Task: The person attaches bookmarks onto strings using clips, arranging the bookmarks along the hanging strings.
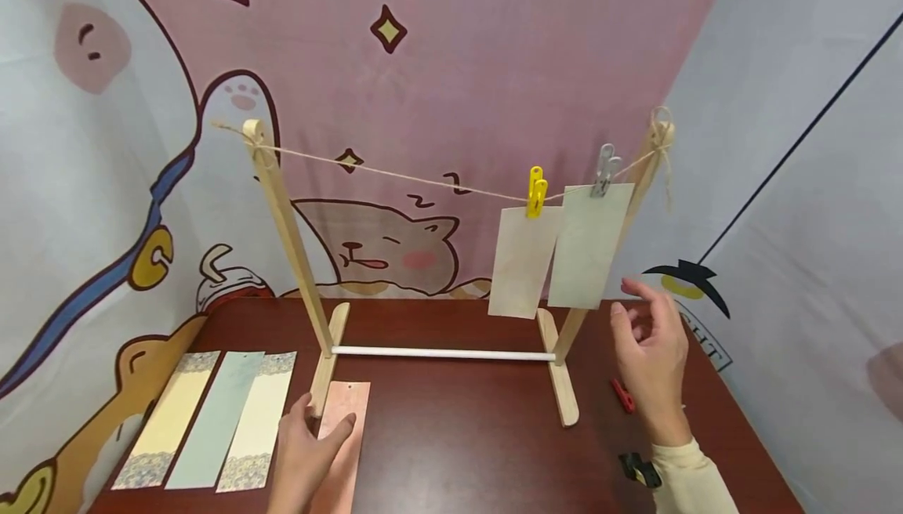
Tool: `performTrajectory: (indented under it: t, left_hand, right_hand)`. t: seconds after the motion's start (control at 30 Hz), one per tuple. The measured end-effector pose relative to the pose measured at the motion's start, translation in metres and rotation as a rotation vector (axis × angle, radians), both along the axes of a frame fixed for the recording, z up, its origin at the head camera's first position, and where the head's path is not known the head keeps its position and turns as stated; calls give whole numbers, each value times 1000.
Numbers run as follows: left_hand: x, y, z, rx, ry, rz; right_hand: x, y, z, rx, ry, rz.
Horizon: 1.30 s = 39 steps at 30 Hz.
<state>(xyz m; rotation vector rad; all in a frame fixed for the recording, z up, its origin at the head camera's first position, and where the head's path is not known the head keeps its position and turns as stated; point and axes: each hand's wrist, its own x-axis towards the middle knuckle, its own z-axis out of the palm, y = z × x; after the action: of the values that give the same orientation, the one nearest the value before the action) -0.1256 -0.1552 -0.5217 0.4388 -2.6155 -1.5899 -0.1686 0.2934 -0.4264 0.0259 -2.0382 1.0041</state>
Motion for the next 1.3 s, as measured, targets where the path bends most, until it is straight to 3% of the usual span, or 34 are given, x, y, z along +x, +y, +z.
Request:
performTrajectory:
  t: [0.27, 0.53, 0.8, 1.3]
  left_hand:
    - [10, -2, -10, -191, -74, -15]
    - [15, -10, -12, -290, -110, -85]
    - [18, -11, -22, -365, -235, -131]
    - [24, -13, -24, -494, -244, -128]
  right_hand:
    - [6, 10, -8, 45, -48, -49]
    - [13, 13, -21, 33, -116, -67]
    - [18, 19, -34, 73, -254, -118]
    - [23, 24, -55, 84, -392, -153]
